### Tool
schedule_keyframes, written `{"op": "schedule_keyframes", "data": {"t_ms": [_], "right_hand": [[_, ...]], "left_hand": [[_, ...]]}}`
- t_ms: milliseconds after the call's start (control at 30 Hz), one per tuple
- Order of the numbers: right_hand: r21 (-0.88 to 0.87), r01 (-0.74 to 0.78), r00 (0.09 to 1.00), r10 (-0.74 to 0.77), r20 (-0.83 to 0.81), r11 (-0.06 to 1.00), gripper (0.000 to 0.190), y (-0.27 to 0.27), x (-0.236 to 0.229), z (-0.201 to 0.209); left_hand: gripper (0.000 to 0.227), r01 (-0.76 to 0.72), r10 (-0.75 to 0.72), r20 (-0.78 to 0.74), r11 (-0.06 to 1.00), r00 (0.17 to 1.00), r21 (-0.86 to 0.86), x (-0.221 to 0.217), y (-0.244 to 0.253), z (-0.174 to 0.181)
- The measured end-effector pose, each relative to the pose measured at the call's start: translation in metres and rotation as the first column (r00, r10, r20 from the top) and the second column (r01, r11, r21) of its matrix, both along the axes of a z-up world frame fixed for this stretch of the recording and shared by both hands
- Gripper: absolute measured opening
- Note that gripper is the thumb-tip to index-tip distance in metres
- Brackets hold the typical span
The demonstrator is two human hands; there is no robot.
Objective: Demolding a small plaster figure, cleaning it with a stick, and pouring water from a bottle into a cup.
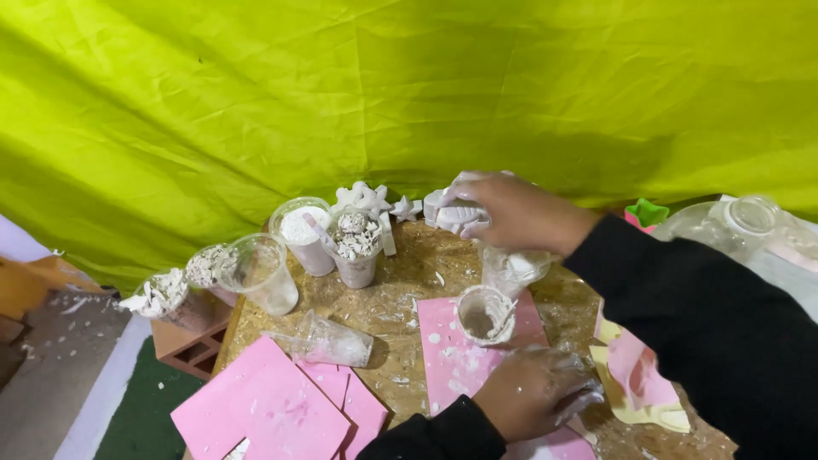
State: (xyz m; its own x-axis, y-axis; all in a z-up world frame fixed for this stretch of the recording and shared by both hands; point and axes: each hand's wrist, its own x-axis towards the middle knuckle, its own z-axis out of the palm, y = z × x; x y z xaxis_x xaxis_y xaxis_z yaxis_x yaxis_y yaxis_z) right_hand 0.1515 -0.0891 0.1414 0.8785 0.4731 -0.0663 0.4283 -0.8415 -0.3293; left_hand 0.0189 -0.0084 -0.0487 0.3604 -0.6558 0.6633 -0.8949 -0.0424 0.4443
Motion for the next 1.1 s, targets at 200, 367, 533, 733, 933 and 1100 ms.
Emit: {"op": "schedule_keyframes", "data": {"t_ms": [200, 367, 533, 733, 933, 1100], "right_hand": [[-0.296, -0.064, 0.996, 0.077, 0.033, 0.953, 0.042, 0.025, 0.077, -0.030], [-0.405, -0.117, 0.969, 0.193, 0.152, 0.907, 0.030, 0.035, 0.108, -0.056], [-0.467, -0.095, 0.936, 0.238, 0.257, 0.879, 0.029, 0.027, 0.136, -0.076], [-0.475, -0.085, 0.955, 0.208, 0.213, 0.876, 0.026, 0.032, 0.139, -0.075], [-0.475, -0.093, 0.898, 0.280, 0.339, 0.875, 0.030, 0.030, 0.141, -0.089], [-0.541, -0.066, 0.913, 0.269, 0.305, 0.838, 0.031, 0.029, 0.140, -0.078]], "left_hand": [[0.014, 0.015, -0.007, -0.071, 0.993, 0.997, 0.115, -0.004, 0.000, 0.008], [0.022, 0.116, -0.096, -0.142, 0.983, 0.985, 0.145, -0.002, 0.003, 0.007], [0.023, 0.171, -0.141, -0.192, 0.973, 0.971, 0.152, 0.003, 0.010, 0.028], [0.037, 0.166, -0.106, -0.308, 0.970, 0.946, 0.176, 0.003, 0.014, 0.040], [0.035, 0.181, -0.107, -0.305, 0.958, 0.946, 0.224, 0.004, 0.014, 0.039], [0.039, 0.180, -0.080, -0.328, 0.940, 0.941, 0.288, 0.004, 0.015, 0.044]]}}
